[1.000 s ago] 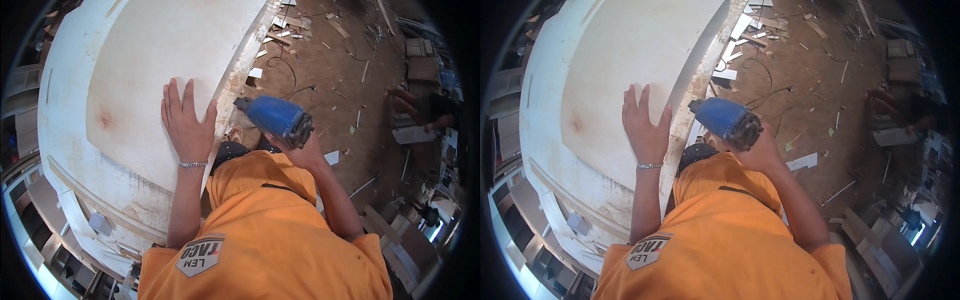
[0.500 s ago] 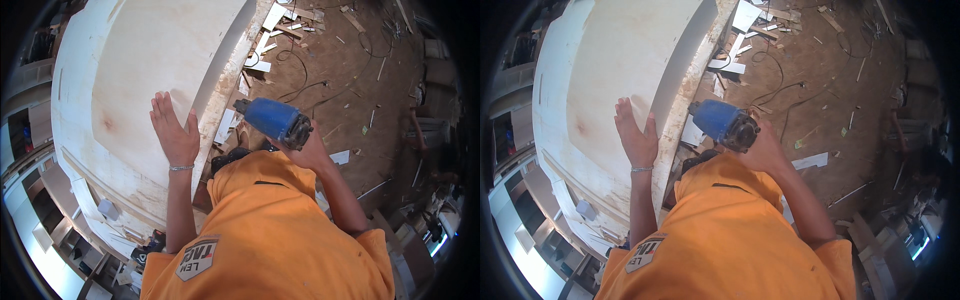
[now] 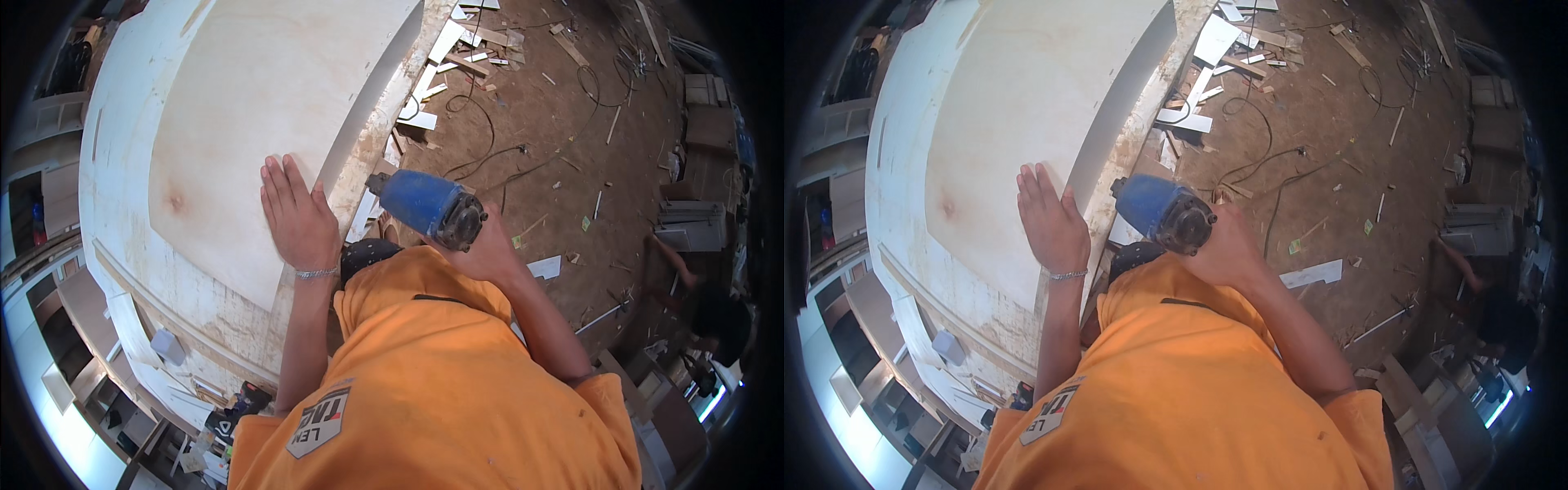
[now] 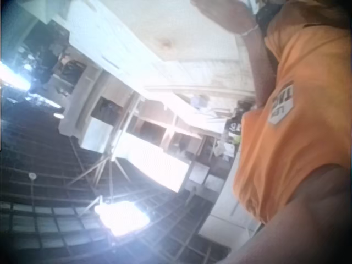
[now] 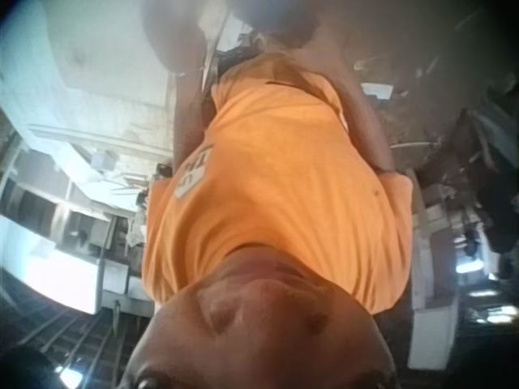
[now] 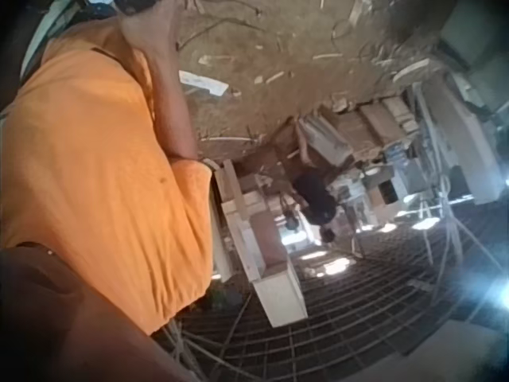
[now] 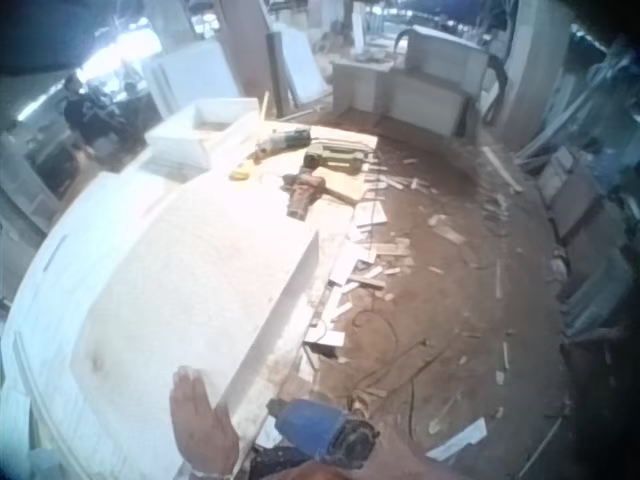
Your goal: The person assembles a wooden drawer by positioning plywood panels on a workbench and securing them with a pneumatic nail gun and a hammer.
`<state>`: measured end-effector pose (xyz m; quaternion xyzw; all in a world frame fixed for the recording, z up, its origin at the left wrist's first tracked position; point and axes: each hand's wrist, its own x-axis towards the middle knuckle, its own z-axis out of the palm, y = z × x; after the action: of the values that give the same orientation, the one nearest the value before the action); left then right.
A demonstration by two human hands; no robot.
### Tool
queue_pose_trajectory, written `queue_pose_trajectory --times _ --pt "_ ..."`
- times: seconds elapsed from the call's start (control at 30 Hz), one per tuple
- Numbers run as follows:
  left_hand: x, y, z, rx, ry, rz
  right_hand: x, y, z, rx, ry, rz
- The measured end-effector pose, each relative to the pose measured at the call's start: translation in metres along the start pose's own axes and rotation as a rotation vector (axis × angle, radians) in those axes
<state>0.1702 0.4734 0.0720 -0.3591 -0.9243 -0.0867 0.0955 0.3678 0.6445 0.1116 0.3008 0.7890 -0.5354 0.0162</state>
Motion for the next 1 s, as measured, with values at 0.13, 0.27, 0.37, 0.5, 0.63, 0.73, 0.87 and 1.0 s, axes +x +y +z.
queue_pose_trajectory --times 0.13,0.27,0.37,0.5,0.63,0.73,0.87,1.0 --pt "-0.001 0.000 0.006 -0.008 0.015 -0.032 0.000 -0.021 0.003 0.198 0.087 0.082" --pt "-0.003 -0.001 0.002 -0.033 0.039 -0.080 0.010 -0.056 -0.007 -0.029 0.038 0.020" --pt "-0.003 -0.004 0.004 -0.115 0.126 -0.098 0.024 -0.091 -0.008 -0.203 -0.011 0.004" --pt "-0.004 -0.004 0.011 -0.272 0.225 -0.178 0.042 -0.132 0.005 -0.169 -0.034 0.058" --pt "-0.005 -0.006 0.011 -0.328 0.239 -0.210 0.060 -0.157 0.021 -0.354 -0.048 0.044" --pt "-0.006 -0.008 0.012 -0.366 0.252 -0.217 0.067 -0.177 0.031 -0.468 -0.081 0.161" --pt "-0.005 -0.011 0.005 -0.409 0.228 -0.217 0.065 -0.179 0.037 -0.438 -0.075 0.170" --pt "-0.005 -0.012 0.003 -0.416 0.216 -0.214 0.066 -0.188 0.040 -0.452 -0.072 0.183"
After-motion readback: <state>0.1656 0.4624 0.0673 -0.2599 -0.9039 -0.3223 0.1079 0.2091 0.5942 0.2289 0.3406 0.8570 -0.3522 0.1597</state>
